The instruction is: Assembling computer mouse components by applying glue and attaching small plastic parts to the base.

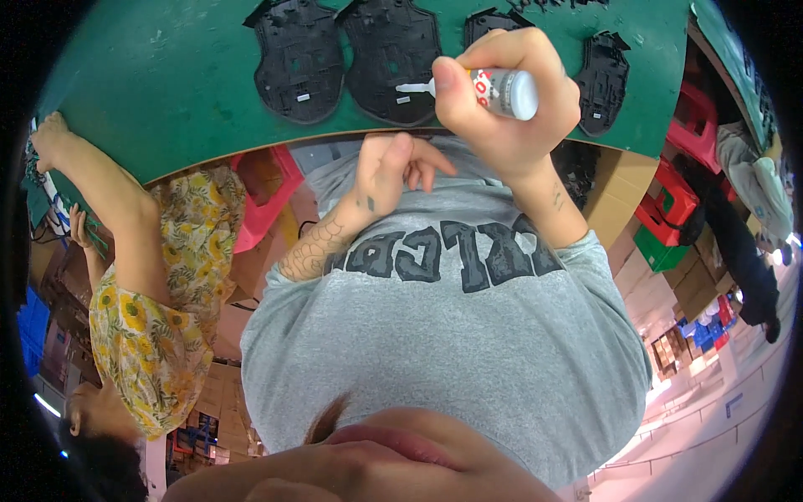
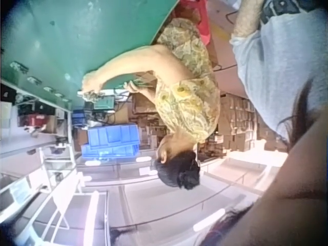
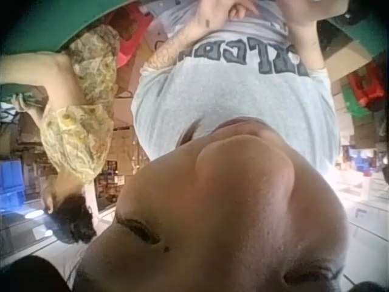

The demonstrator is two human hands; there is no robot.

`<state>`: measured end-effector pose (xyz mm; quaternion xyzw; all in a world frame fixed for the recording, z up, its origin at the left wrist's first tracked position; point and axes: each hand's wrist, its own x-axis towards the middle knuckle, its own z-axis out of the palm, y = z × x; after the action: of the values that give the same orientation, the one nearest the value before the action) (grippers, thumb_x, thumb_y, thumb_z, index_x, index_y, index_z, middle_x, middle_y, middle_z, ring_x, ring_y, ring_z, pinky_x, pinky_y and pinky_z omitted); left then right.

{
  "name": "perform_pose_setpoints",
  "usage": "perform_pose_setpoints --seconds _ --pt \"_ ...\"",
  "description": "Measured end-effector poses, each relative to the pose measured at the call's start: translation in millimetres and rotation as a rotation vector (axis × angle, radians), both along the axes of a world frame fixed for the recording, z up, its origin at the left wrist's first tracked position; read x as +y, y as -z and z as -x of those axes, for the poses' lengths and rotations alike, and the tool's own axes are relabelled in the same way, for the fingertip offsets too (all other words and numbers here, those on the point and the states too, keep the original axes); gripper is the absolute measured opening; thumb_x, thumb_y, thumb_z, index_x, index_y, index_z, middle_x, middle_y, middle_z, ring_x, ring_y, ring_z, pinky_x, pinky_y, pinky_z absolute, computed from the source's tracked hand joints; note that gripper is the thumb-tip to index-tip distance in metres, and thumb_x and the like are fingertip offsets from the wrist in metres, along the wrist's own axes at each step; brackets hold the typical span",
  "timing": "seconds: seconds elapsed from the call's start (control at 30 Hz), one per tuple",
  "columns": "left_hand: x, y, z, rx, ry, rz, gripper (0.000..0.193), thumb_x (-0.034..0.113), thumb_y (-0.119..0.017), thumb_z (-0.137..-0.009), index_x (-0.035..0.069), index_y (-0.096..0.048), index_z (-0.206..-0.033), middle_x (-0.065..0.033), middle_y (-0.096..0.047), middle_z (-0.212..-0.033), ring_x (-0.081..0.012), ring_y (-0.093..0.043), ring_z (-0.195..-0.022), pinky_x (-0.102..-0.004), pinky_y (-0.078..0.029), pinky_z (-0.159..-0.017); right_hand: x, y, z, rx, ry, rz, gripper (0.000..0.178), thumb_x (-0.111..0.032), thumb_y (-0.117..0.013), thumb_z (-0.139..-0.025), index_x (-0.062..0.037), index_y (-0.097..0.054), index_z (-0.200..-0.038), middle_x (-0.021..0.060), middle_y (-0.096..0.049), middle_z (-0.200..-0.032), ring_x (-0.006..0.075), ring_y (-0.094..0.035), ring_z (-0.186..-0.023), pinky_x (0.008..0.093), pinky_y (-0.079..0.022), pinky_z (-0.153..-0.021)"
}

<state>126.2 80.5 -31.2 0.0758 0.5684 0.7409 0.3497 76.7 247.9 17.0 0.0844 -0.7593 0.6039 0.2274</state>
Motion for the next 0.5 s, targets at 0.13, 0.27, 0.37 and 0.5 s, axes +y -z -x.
perform_pose_setpoints --seconds 0.13,0.27,0.37,0.5 --pt "-18.6 -6.6 -4.2 0.016 -0.093 -0.001 0.072 0.044 -0.025 -0.105 -0.001 -0.074 -0.079 -0.0050 -0.058 -0.051 -0.0099 -0.052 -0.046 -0.0239 -0.039 -0.045 -14.3 -6.9 11.7 -0.065 0.002 0.027 0.022 -0.003 -0.079 -0.074 -0.0010 -0.058 -0.077 0.0028 -0.062 -0.067 0.0045 -0.053 -0.056 0.0187 -0.042 -0.050" --pt "-28.2 -19.1 -3.1 0.015 -0.283 0.197 0.072 0.041 -0.026 -0.105 -0.001 -0.073 -0.071 -0.0048 -0.055 -0.047 -0.0101 -0.051 -0.042 -0.0231 -0.039 -0.044 -34.6 -9.0 17.0 -0.146 0.001 0.013 0.022 -0.008 -0.082 -0.073 -0.0042 -0.060 -0.075 -0.0004 -0.062 -0.067 0.0039 -0.055 -0.056 0.0189 -0.044 -0.051" --pt "-35.5 -27.1 3.6 0.043 -0.328 0.305 0.081 0.047 -0.019 -0.105 -0.002 -0.070 -0.064 -0.0044 -0.053 -0.045 -0.0090 -0.047 -0.039 -0.0220 -0.034 -0.041 -46.1 -4.2 20.9 -0.121 -0.007 -0.065 0.024 -0.010 -0.083 -0.072 -0.0049 -0.060 -0.075 0.0000 -0.062 -0.065 0.0059 -0.057 -0.053 0.0203 -0.045 -0.049" --pt "-41.2 -27.5 7.3 -0.142 -0.354 0.250 0.084 0.052 -0.020 -0.104 -0.002 -0.067 -0.060 -0.0045 -0.052 -0.045 -0.0083 -0.044 -0.037 -0.0219 -0.031 -0.039 -58.5 -2.7 23.9 -0.094 -0.009 -0.135 0.025 -0.010 -0.084 -0.070 -0.0056 -0.059 -0.073 0.0013 -0.061 -0.064 0.0084 -0.058 -0.052 0.0219 -0.045 -0.048"
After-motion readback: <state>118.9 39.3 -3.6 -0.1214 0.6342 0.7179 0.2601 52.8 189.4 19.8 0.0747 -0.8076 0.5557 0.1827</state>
